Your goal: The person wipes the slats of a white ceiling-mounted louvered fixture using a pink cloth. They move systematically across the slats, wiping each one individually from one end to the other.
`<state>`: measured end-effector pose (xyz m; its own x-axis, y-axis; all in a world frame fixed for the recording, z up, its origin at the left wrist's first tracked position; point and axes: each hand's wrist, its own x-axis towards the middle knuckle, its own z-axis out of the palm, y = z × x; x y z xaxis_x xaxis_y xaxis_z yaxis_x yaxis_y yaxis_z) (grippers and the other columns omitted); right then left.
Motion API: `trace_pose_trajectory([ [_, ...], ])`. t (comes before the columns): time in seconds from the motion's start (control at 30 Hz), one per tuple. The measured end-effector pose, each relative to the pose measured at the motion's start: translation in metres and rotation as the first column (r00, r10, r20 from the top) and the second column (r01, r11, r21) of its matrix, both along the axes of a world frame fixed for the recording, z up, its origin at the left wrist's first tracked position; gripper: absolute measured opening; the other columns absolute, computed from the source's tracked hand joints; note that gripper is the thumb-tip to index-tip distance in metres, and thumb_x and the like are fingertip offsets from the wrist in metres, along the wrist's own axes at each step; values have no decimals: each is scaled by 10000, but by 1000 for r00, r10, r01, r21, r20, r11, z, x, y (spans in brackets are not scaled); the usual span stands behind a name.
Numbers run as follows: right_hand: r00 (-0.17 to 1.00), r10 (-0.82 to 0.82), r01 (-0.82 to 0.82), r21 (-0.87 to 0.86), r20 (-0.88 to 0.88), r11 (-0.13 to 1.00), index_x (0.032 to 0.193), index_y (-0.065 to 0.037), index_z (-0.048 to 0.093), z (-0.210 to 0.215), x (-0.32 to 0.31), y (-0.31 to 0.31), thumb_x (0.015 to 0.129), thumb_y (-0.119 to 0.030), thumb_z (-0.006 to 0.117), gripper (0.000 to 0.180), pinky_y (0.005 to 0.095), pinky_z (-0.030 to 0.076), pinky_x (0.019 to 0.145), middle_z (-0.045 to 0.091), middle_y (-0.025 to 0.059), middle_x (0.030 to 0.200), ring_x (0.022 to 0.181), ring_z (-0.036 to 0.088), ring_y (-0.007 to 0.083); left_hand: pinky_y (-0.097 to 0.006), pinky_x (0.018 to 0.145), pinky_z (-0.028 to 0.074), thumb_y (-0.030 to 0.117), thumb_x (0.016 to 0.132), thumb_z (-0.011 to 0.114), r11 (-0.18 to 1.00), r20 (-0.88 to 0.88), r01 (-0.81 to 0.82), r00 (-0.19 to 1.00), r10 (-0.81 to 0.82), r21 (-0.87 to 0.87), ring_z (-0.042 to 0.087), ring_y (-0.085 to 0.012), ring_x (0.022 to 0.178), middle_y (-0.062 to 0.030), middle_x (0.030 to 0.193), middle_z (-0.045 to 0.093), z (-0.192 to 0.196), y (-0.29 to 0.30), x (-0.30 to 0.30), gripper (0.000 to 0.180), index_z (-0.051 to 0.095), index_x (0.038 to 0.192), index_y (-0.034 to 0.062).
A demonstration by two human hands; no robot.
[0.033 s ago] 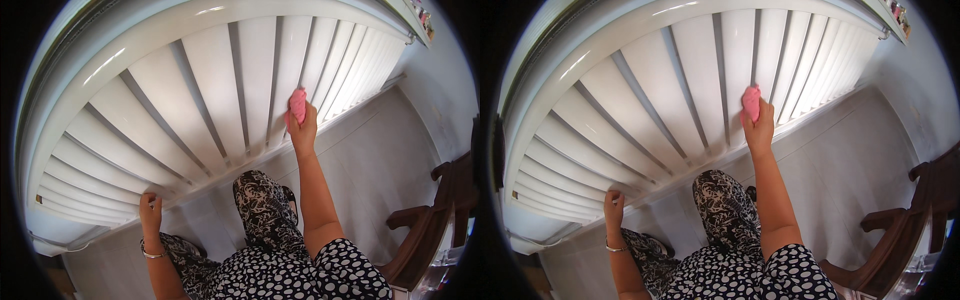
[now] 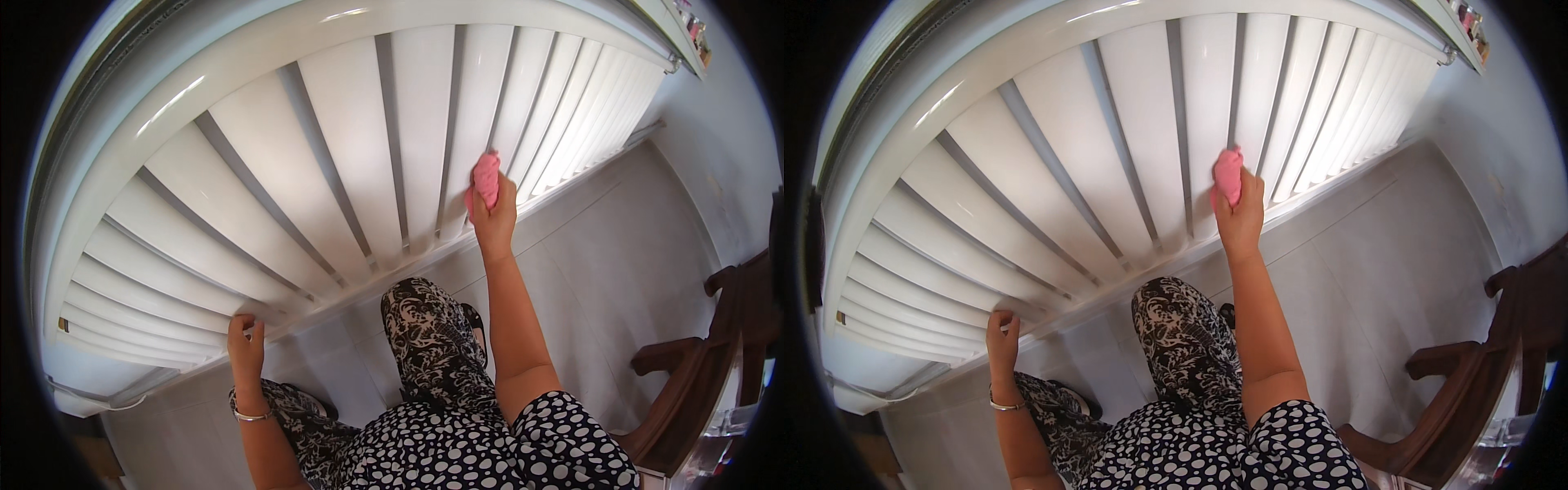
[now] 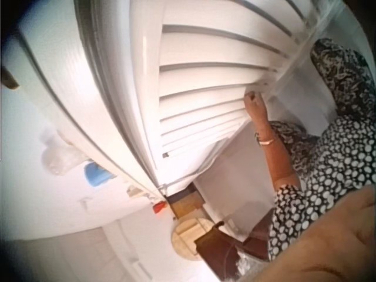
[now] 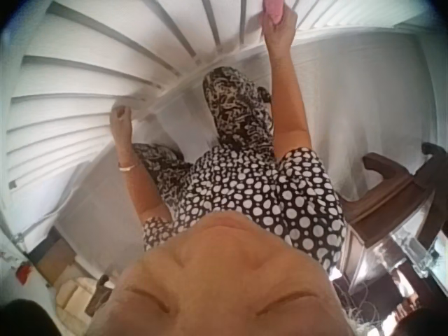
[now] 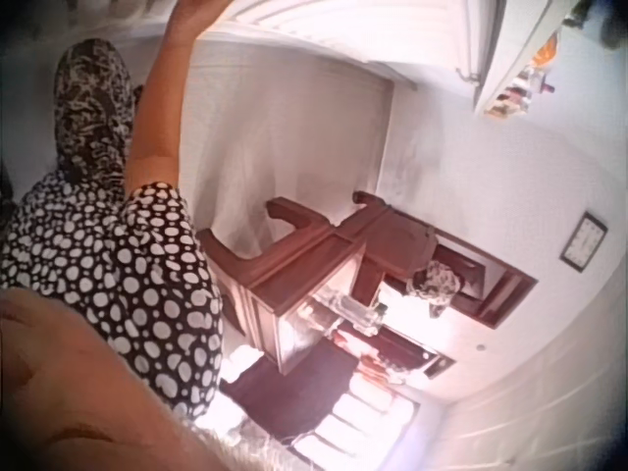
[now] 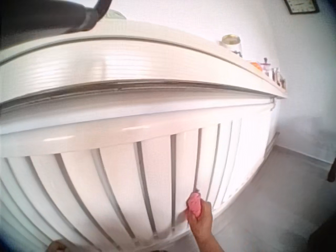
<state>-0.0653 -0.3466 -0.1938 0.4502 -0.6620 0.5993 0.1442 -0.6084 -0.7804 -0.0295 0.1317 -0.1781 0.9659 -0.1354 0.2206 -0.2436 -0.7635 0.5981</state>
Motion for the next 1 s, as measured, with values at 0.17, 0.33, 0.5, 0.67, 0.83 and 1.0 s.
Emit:
trace_pose_trajectory([
  [0.17,998,8,3,166,-70,986,1164,-9,547,-67,-11,13,845,-97,606,337,368,443,875,564,162,1042,992,552,313,-343,753,512,135,865,638,999,-6,-37,999,36,-16,628,-220,857,-115,909,644,3,-8,-2,175,600,960,-7],
  [0.33,984,25,31,314,-175,949,1108,10,570,-96,-18,23,843,-126,621,302,370,452,856,576,173,1031,964,582,305,-344,752,507,132,855,641,997,25,-69,997,70,-15,628,-233,822,-120,863,640,5,-11,-2,158,594,905,-10],
  [0.5,916,102,82,429,-388,899,1100,-34,564,-134,-28,2,785,-236,677,391,390,490,768,659,174,932,873,643,317,-358,747,481,115,833,649,999,59,-19,998,22,-45,603,-271,824,-137,877,616,-3,-14,4,155,581,892,-12],
  [0.67,897,168,-33,317,-409,948,1111,-22,570,-76,-29,-9,803,-256,662,398,377,494,777,652,188,982,903,645,315,-366,758,475,112,824,656,998,103,0,995,6,-62,600,-278,834,-138,875,612,-4,-7,0,156,581,889,-8],
  [0.83,954,77,-46,111,-290,993,1204,-3,493,58,-15,-34,833,-319,672,519,387,494,821,633,233,1050,985,636,347,-385,764,464,110,807,671,997,134,67,989,-61,-45,584,-301,841,-140,875,601,-14,-2,-3,151,577,863,5],
  [1.0,995,84,-74,-162,52,984,1201,4,462,182,6,-53,863,-299,652,492,384,506,797,630,244,1034,945,641,370,-406,755,452,121,787,684,990,112,134,984,-139,53,565,-325,825,-137,862,592,-20,3,-4,157,574,830,18],
])
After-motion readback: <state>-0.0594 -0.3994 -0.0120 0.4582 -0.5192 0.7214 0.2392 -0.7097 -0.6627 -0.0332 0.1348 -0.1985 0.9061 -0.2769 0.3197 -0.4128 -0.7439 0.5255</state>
